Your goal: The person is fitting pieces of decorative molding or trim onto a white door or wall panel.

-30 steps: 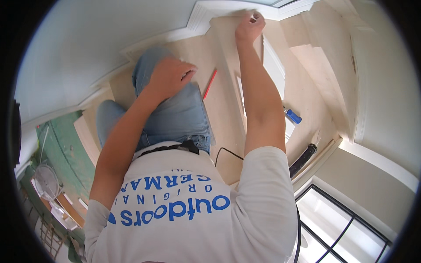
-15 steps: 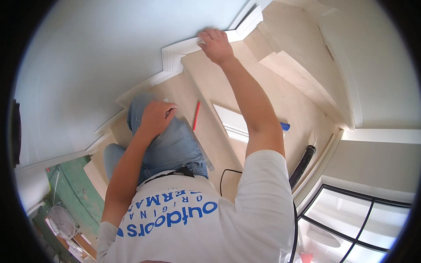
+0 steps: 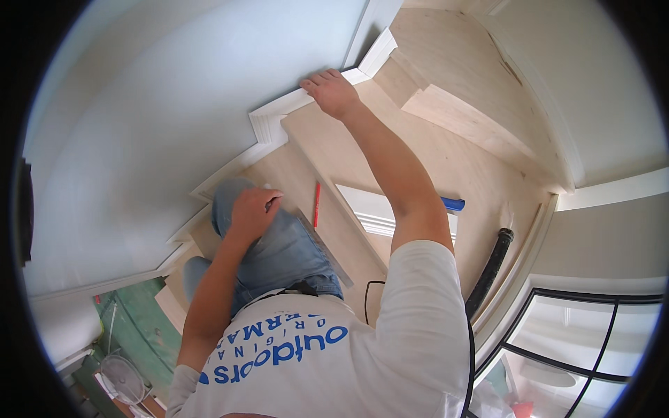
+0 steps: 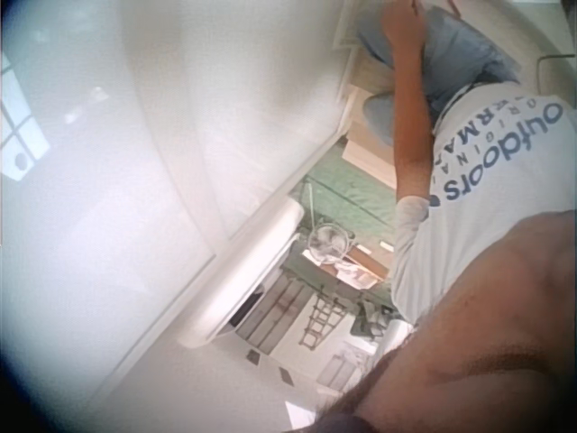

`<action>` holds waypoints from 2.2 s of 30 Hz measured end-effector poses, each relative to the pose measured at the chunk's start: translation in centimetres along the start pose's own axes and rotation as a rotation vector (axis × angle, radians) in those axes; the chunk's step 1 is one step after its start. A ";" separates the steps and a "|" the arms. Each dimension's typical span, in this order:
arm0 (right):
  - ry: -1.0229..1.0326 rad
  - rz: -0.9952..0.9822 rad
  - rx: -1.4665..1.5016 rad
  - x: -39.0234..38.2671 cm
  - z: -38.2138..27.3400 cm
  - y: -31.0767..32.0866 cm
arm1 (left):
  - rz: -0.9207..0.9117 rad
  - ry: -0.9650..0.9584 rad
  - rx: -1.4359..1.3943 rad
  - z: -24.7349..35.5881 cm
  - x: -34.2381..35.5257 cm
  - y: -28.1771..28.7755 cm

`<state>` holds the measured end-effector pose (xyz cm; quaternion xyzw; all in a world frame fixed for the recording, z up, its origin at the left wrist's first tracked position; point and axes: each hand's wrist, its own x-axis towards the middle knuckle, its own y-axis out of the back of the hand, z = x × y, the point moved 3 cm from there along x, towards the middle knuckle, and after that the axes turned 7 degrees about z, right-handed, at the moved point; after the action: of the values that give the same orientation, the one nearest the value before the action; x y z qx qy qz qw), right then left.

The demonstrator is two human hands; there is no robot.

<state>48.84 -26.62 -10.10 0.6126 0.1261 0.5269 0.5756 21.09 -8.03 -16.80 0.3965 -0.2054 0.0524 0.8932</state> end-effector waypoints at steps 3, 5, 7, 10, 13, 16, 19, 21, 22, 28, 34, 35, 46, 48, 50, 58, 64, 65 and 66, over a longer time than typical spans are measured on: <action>-0.018 -0.123 0.025 0.6 0.8 0.1 | -0.017 0.028 -0.036 0.1 0.2 0.1; 0.019 -0.320 0.024 1.2 1.3 0.1 | -0.013 0.018 -0.033 0.1 0.3 0.2; 0.049 -0.305 0.068 1.9 1.5 1.0 | -0.006 0.011 -0.033 0.2 0.3 0.1; 0.080 -0.295 0.118 2.7 1.1 2.5 | 0.072 -0.016 -0.075 0.2 0.4 0.1; 0.088 -0.279 0.167 2.6 0.0 4.4 | 0.109 -0.046 -0.077 0.1 0.3 0.1; 0.120 -0.227 0.237 1.8 -2.2 6.7 | 0.064 0.049 -0.075 -0.4 0.0 0.0; 0.104 -0.182 0.309 0.6 -4.9 9.3 | 0.093 -0.009 -0.066 -0.4 -0.1 0.1; 0.072 -0.143 0.344 -0.3 -6.8 11.1 | 0.064 -0.007 -0.087 -0.5 0.0 0.1; 0.051 -0.131 0.403 -0.7 -7.8 12.0 | 0.073 -0.005 -0.081 -0.5 0.1 0.1; 0.024 -0.028 0.504 -2.6 -13.2 15.3 | 0.034 0.328 -0.309 -0.3 -0.3 0.3; 0.127 0.102 0.729 -4.1 -18.0 16.4 | 0.052 0.459 -0.956 -0.3 -1.5 2.1; 0.136 0.106 0.717 -4.6 -18.4 16.7 | 0.039 0.433 -0.965 -0.4 -1.7 2.4; -1.229 -0.441 -0.183 -21.7 6.7 11.3 | 0.498 0.569 -0.883 -2.7 -11.6 10.5; -1.302 -0.504 -0.147 -25.3 9.1 10.4 | 0.502 0.539 -0.880 -2.7 -12.8 11.3; -1.422 -0.659 0.075 -27.9 10.2 9.1 | 0.514 0.510 -0.886 -2.4 -13.6 11.7; -1.390 -0.525 0.183 -29.9 11.4 7.3 | 0.548 0.684 -0.944 -1.5 -15.0 10.3; -1.312 -0.360 0.194 -25.4 8.4 11.2 | 0.588 0.628 -1.006 -2.1 -15.7 10.5; -1.237 -0.346 0.061 -23.5 7.2 12.1 | 0.590 0.647 -0.982 -2.2 -15.9 10.7; -1.213 -0.349 0.093 -21.6 5.6 12.6 | 0.587 0.657 -0.924 -2.3 -16.1 11.0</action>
<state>38.67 -50.16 -9.15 0.7972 -0.1017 -0.0215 0.5947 4.37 2.27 -17.25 -0.1391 -0.0221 0.3197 0.9370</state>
